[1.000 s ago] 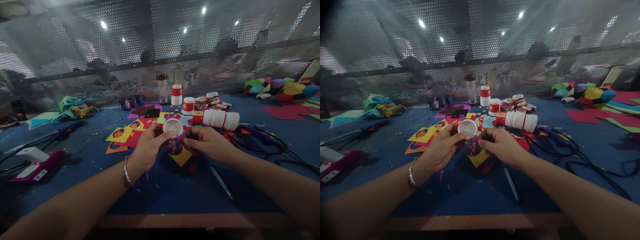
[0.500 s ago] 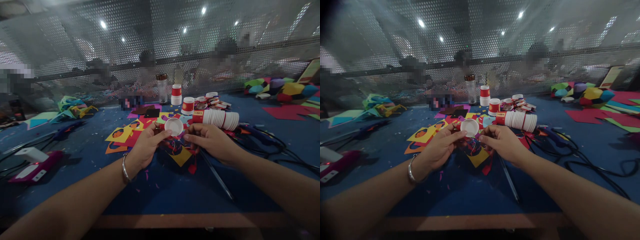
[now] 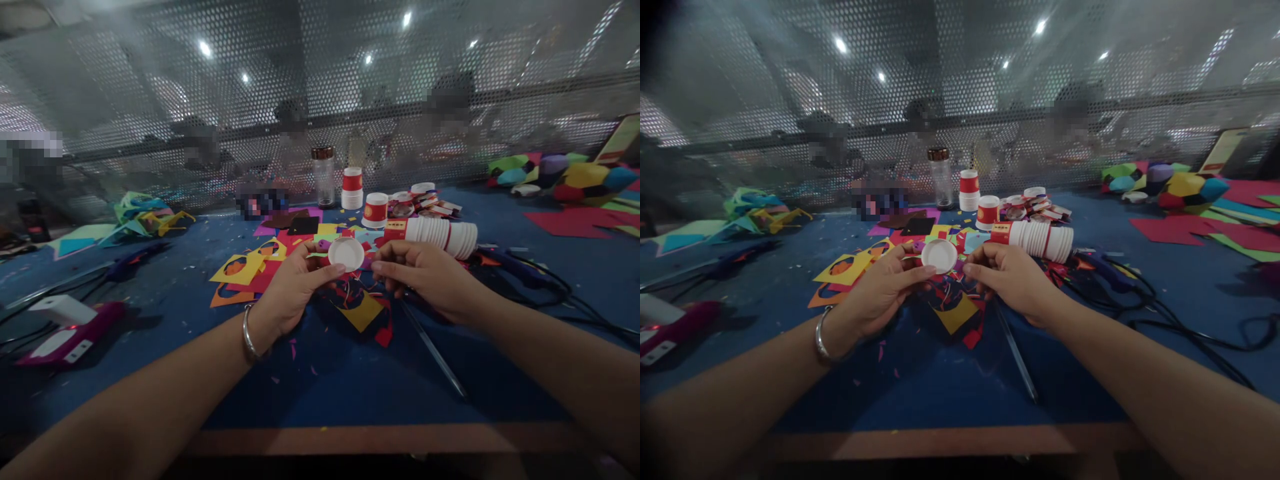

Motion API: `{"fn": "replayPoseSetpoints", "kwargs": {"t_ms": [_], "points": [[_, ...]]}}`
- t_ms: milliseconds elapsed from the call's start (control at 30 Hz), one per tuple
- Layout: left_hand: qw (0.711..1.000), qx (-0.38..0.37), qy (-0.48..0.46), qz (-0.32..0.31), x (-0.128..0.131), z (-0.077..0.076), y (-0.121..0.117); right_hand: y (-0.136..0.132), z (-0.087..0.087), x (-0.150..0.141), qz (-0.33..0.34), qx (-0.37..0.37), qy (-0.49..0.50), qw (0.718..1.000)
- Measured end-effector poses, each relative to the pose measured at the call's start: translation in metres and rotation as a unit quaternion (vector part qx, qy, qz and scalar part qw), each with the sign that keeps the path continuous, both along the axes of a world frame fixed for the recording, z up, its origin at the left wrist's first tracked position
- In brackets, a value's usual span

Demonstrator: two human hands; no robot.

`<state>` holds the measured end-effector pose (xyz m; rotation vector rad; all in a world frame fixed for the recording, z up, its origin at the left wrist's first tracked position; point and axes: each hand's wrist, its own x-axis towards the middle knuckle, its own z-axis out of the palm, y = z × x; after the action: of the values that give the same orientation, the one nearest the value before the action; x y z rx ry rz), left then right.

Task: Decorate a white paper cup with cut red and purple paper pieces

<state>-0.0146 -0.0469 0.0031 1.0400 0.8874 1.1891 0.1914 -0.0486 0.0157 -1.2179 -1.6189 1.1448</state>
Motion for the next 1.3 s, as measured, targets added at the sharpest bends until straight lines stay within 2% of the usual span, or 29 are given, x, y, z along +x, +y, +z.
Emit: {"fn": "replayPoseSetpoints", "kwargs": {"t_ms": [400,700,933,1000,1100,1167,1300], "points": [[0.998,-0.004,0.008,-0.063,0.001,0.0,-0.002,0.003,0.0,0.005,-0.007,-0.005,0.002,1.0],[1.0,0.008,-0.014,-0.022,0.001,-0.001,0.0,-0.001,0.003,0.002,0.005,-0.021,-0.001,1.0],[1.0,0.019,0.014,0.008,-0.001,0.001,0.001,0.006,0.002,0.01,0.023,0.01,-0.07,0.997],[0.999,0.013,0.043,-0.015,-0.003,0.001,0.001,0.011,0.002,0.017,0.015,0.033,-0.094,0.995],[0.99,-0.003,0.099,-0.1,-0.008,0.001,-0.001,0.02,0.003,0.029,0.022,0.078,-0.156,0.984],[0.98,-0.002,0.132,-0.149,-0.01,0.003,-0.004,0.024,0.005,0.036,0.042,0.105,-0.22,0.969],[0.962,0.005,0.194,-0.191,-0.015,0.008,-0.006,0.025,0.01,0.042,0.101,0.144,-0.331,0.927]]}}
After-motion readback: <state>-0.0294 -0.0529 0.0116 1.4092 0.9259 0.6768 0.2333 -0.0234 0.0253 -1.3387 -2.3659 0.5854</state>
